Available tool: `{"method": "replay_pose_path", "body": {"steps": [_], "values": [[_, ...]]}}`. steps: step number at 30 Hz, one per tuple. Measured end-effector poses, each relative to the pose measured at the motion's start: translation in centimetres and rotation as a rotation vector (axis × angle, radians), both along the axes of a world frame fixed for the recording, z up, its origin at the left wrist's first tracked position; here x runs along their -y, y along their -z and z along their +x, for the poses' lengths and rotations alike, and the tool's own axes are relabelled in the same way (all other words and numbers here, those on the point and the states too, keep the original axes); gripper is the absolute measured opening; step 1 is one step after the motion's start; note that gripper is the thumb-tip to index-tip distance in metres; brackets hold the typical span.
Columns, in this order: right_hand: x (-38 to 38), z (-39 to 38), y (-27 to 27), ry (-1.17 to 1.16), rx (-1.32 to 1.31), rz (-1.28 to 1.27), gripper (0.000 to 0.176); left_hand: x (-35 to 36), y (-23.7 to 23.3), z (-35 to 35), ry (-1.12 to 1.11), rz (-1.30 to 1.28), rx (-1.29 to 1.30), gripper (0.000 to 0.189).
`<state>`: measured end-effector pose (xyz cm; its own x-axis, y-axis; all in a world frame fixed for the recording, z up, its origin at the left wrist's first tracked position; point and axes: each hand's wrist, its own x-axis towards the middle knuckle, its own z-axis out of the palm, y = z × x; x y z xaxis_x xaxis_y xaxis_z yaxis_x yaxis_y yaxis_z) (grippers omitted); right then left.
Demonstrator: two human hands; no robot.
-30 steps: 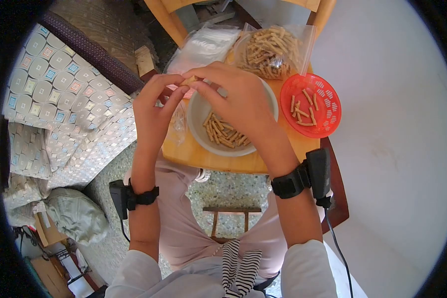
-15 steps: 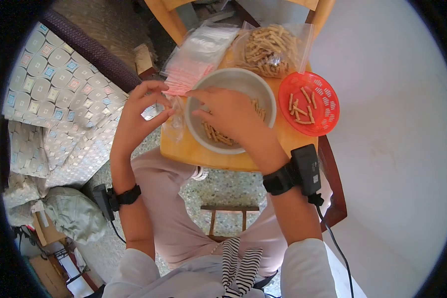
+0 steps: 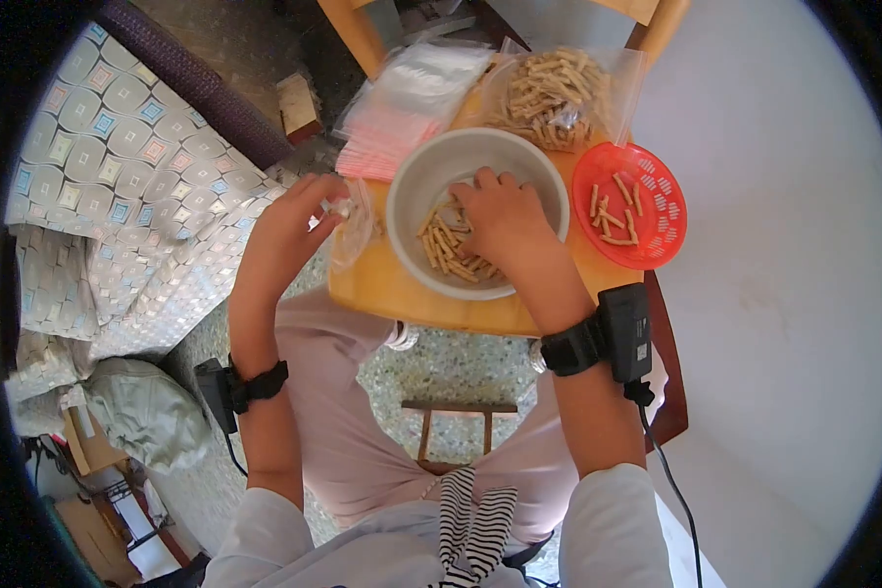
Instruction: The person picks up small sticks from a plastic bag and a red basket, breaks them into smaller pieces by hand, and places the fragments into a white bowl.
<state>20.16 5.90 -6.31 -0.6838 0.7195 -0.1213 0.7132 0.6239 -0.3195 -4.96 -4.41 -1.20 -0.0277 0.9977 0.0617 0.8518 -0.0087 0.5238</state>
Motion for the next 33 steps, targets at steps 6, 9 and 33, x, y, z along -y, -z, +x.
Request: {"method": "replay_pose_path", "body": {"steps": [6, 9, 33], "values": [[-0.3, -0.2, -0.2, 0.002, 0.050, -0.014, 0.077, 0.1, -1.1, 0.2, 0.055, 0.023, 0.128, 0.066], [-0.5, 0.1, -0.3, 0.026, 0.094, -0.031, 0.074, 0.1, -1.6, 0.2, 0.043, 0.014, 0.163, 0.068], [-2.0, 0.8, 0.4, 0.009, -0.103, -0.069, 0.012, -0.8, 1.2, -0.8, -0.191, -0.046, 0.005, 0.060]]}}
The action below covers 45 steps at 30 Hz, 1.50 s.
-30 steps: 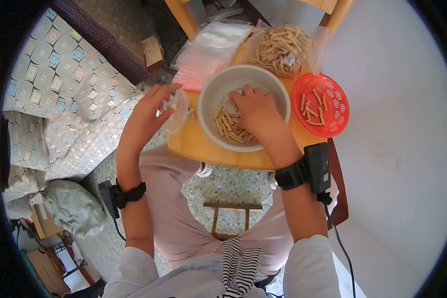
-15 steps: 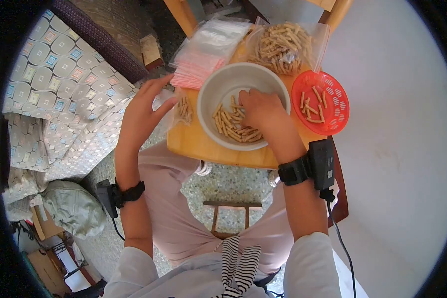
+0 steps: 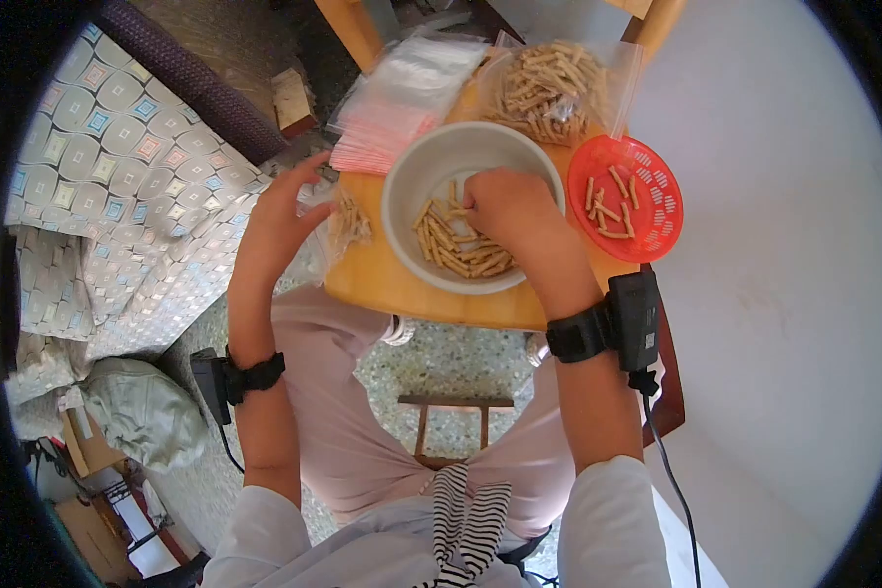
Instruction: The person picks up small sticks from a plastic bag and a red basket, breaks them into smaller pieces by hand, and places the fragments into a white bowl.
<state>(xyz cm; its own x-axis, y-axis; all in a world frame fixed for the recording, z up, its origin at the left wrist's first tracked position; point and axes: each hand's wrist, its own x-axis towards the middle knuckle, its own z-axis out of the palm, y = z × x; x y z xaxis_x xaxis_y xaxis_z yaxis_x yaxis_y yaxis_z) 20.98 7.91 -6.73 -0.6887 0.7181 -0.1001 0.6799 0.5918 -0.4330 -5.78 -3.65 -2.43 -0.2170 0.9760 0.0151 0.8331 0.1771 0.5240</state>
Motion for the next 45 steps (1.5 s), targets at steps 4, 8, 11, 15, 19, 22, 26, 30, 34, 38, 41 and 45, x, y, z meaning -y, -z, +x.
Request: {"method": "replay_pose_path", "body": {"steps": [4, 8, 11, 15, 19, 22, 26, 30, 34, 38, 41, 45], "values": [[-0.2, -0.1, 0.0, 0.016, -0.074, 0.148, 0.012, -0.5, -0.6, 0.4, -0.035, 0.059, 0.158, 0.057], [-0.1, -0.4, -0.3, 0.061, -0.056, 0.139, 0.013, -1.0, -0.5, 1.6, -0.041, 0.006, 0.452, 0.058], [-0.1, -0.5, -0.7, 0.082, -0.076, 0.149, 0.014, -1.1, -0.2, 2.1, 0.241, 0.132, 0.334, 0.062], [-0.2, -0.5, -0.5, 0.055, -0.142, 0.151, 0.014, -1.1, -1.8, 2.9, 0.227, -0.016, 0.500, 0.063], [-0.2, -0.5, -0.3, 0.052, -0.198, 0.188, 0.015, -1.0, -0.5, 2.6, 0.175, 0.040, 0.267, 0.061], [-0.2, -0.6, -0.9, 0.063, -0.191, 0.242, 0.018, -1.0, -0.7, 2.1, 0.019, -0.030, 0.208, 0.059], [-0.1, -0.9, -2.1, 0.094, -0.234, 0.208, 0.022, -1.3, -1.3, 1.7, -0.130, -0.005, 0.333, 0.056], [0.2, -1.8, -3.7, 0.048, -0.457, 0.155, 0.019, -1.5, -1.4, 2.6, 0.134, 0.375, 0.049, 0.048], [0.5, -2.4, -4.5, -0.024, -0.713, 0.043, 0.016, -1.9, -1.3, 4.2, 0.306, 0.420, 0.031, 0.035], [1.6, -2.9, -5.3, -0.084, -0.775, 0.033, 0.015, -1.7, -1.8, 4.8, 0.201, 0.109, 0.277, 0.027], [2.7, -3.9, -5.2, -0.115, -0.823, 0.039, 0.016, -1.8, -1.5, 4.7, 0.241, 0.204, 0.184, 0.021], [3.1, -4.2, -4.6, -0.115, -0.836, 0.129, 0.014, -1.8, -1.6, 4.6, 0.276, 0.238, 0.128, 0.021]]}}
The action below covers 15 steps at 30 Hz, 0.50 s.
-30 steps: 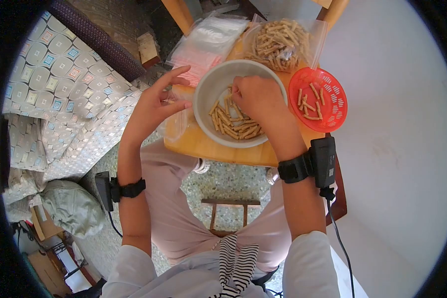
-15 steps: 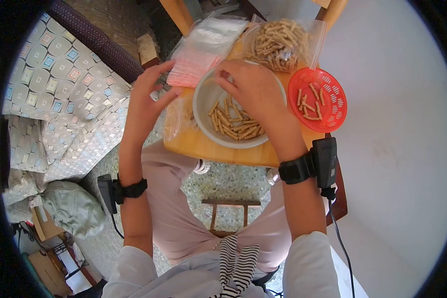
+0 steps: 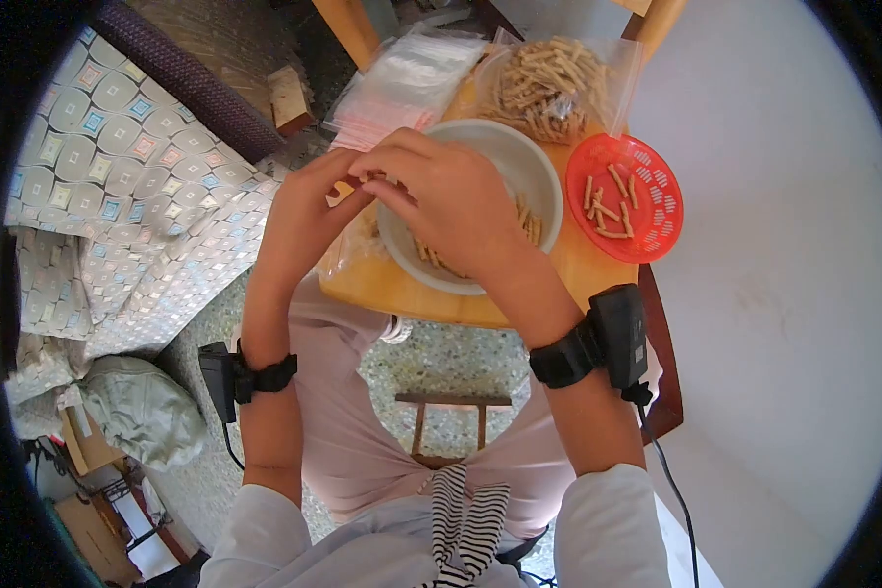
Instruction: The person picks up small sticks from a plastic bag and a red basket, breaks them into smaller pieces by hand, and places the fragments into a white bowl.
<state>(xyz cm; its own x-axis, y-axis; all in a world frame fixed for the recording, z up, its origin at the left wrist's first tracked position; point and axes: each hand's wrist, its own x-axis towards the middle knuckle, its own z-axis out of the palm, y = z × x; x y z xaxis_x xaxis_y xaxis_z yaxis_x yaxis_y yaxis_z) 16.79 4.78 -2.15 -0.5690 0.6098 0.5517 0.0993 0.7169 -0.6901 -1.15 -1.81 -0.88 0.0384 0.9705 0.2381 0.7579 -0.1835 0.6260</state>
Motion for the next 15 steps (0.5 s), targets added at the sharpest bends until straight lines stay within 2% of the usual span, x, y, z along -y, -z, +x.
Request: {"method": "replay_pose_path", "body": {"steps": [2, 4, 7, 15], "values": [[-0.2, 0.2, 0.0, 0.006, 0.022, -0.044, 0.014, 0.1, -0.4, -0.1, -0.021, -0.032, -0.014, 0.020], [-1.0, 0.8, 0.2, 0.054, 0.084, 0.050, 0.013, 0.1, -0.8, -0.3, -0.104, -0.042, 0.064, 0.019], [-1.4, 1.6, 0.5, 0.072, 0.197, 0.098, 0.016, 0.2, -1.0, -0.8, -0.049, 0.002, 0.105, 0.017], [-1.3, 1.1, 1.7, 0.068, 0.236, 0.030, 0.022, 0.0, -0.8, 1.0, 0.045, 0.065, 0.159, 0.016]]}}
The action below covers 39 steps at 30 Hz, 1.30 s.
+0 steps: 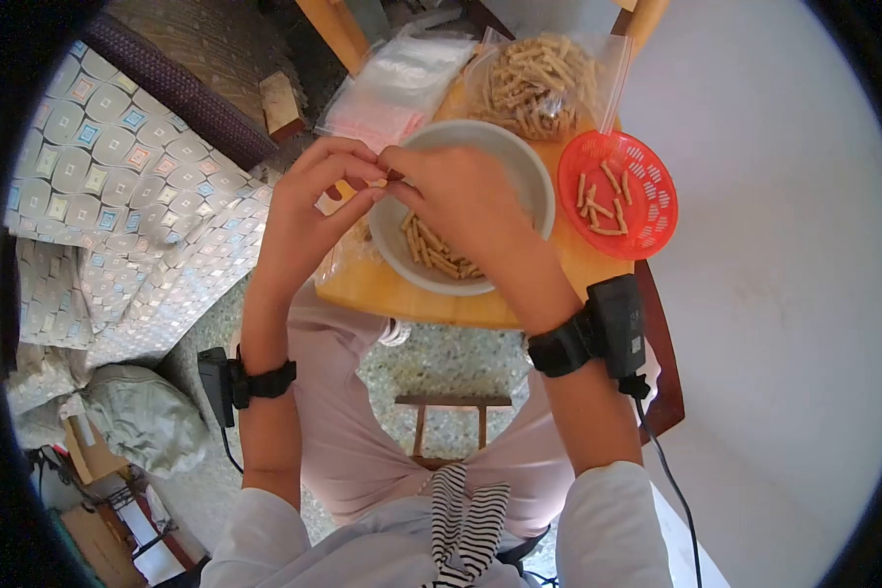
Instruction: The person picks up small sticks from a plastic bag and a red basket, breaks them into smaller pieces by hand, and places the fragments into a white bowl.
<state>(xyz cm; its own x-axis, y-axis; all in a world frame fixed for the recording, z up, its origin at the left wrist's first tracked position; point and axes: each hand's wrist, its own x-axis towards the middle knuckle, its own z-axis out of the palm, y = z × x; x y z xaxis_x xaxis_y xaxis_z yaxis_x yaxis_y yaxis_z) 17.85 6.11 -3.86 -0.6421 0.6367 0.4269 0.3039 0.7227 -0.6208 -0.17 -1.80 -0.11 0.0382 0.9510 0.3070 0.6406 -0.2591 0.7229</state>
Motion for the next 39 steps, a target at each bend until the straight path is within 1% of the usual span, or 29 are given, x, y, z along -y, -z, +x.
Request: {"method": "replay_pose_path", "body": {"steps": [2, 4, 8, 10, 11, 13, 17, 19, 23, 25, 26, 28, 29, 31, 32, 34, 35, 37, 38, 39], "values": [[-0.1, -0.2, 0.2, -0.014, 0.011, 0.005, 0.021, 0.0, 0.1, 0.3, 0.008, -0.007, 0.017, 0.016], [-0.2, -0.4, 0.3, -0.032, -0.024, -0.063, 0.021, -0.2, 0.2, 0.5, -0.018, 0.072, -0.023, 0.013], [-0.5, -0.3, 0.1, -0.018, -0.002, -0.047, 0.020, -0.3, 0.0, 0.7, -0.037, 0.063, -0.034, 0.014], [-0.7, 0.0, 0.1, 0.000, -0.102, -0.110, 0.018, -0.3, 0.0, 0.5, -0.113, 0.019, -0.096, 0.015], [-1.1, 0.3, -0.1, -0.001, -0.103, -0.110, 0.018, -0.4, 0.2, 0.3, -0.114, 0.019, -0.097, 0.015], [-1.7, 0.7, -0.8, 0.040, -0.111, 0.154, 0.016, -0.6, 0.8, -0.1, -0.121, 0.010, -0.162, 0.016], [-1.7, 0.6, -1.1, -0.003, -0.134, 0.153, 0.014, -0.8, 1.3, 0.1, -0.133, 0.032, -0.198, 0.016], [-1.2, 0.0, -0.9, -0.089, -0.144, 0.023, 0.014, -0.8, 1.4, 0.2, -0.162, 0.016, -0.234, 0.016], [-0.3, -0.4, -1.6, -0.091, -0.184, -0.023, 0.014, -1.0, 0.8, 0.4, -0.182, -0.033, -0.192, 0.016], [-0.2, -0.5, -1.9, -0.023, -0.246, -0.065, 0.015, -0.9, 0.6, 0.1, -0.154, -0.032, -0.106, 0.016], [0.0, -0.4, -2.2, -0.026, -0.246, -0.065, 0.015, -0.9, 0.7, -0.1, -0.157, -0.032, -0.106, 0.016], [0.2, 0.0, -2.7, 0.040, -0.213, -0.185, 0.016, -0.9, 0.8, -0.8, -0.107, 0.088, 0.004, 0.017], [0.2, 0.2, -2.8, 0.038, -0.211, -0.183, 0.016, -0.8, 0.7, -1.1, -0.108, 0.090, 0.006, 0.017], [0.0, 0.6, -2.9, -0.029, -0.125, -0.220, 0.020, -0.3, 0.5, -1.6, -0.069, -0.036, 0.271, 0.018], [0.0, 0.6, -2.7, -0.032, -0.123, -0.218, 0.020, -0.1, 0.2, -1.9, -0.071, -0.033, 0.272, 0.018], [-0.2, 0.5, -1.7, -0.097, -0.093, -0.186, 0.026, 0.6, -0.5, -2.6, -0.072, -0.088, 0.133, 0.016], [-0.3, 0.6, -1.1, -0.098, -0.092, -0.186, 0.026, 0.9, -0.7, -3.3, -0.073, -0.087, 0.133, 0.016], [-0.5, 0.6, 0.1, -0.116, 0.040, -0.168, 0.030, 1.6, -1.2, -5.0, -0.110, -0.074, 0.050, 0.015], [-0.6, 0.6, 0.6, -0.115, 0.041, -0.168, 0.030, 2.2, -1.4, -5.7, -0.135, -0.097, -0.024, 0.014], [-0.6, 0.6, 1.0, -0.110, 0.078, -0.137, 0.030, 2.4, -1.4, -6.2, -0.135, -0.097, -0.024, 0.014]]}}
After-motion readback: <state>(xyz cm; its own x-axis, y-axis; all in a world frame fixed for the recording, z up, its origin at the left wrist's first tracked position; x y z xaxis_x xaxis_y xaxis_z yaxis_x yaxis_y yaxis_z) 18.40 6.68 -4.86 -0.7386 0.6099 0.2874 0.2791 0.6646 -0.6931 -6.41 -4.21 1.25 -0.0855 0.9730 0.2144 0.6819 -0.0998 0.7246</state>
